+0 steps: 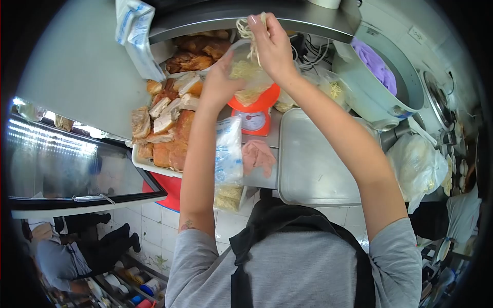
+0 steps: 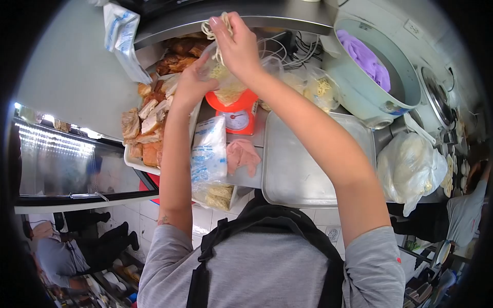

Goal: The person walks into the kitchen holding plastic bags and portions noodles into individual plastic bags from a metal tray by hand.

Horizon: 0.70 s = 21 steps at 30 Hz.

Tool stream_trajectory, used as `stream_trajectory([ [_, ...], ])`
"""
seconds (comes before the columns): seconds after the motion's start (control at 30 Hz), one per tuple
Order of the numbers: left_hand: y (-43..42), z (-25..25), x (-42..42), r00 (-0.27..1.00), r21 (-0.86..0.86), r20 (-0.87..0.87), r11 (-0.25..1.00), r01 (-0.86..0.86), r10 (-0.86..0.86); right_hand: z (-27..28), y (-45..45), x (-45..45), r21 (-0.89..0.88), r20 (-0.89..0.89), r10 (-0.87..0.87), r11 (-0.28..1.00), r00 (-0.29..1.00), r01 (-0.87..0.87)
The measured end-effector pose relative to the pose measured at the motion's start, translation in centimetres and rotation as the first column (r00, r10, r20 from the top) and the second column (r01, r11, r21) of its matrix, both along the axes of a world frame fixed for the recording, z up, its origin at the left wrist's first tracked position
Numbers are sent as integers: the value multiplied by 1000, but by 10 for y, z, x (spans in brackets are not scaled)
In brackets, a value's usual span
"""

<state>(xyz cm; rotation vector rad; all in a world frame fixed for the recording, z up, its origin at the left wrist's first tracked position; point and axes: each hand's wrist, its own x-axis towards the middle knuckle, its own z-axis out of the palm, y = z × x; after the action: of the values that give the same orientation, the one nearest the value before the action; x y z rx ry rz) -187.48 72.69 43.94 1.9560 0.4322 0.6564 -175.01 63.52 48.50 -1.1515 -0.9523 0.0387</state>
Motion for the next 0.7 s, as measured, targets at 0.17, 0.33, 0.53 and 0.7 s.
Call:
stream_trajectory([
  [0.17,20,5,-4,998,17,2,998,58,-58,-27,8,9,-340,453,36,931,891,135],
  [0.33,25,1,-2,997,107,-5,992,71,-71,-7,-3,17,-661,645,299,680,703,318],
  [0.53,14,9,-2,997,447,-6,892,-69,79,8,0,7,-502,624,-13,760,781,414],
  [0.7,11,0,-1,995,241,87,969,-58,38,14,-76,-9,-452,497,-230,754,836,476],
])
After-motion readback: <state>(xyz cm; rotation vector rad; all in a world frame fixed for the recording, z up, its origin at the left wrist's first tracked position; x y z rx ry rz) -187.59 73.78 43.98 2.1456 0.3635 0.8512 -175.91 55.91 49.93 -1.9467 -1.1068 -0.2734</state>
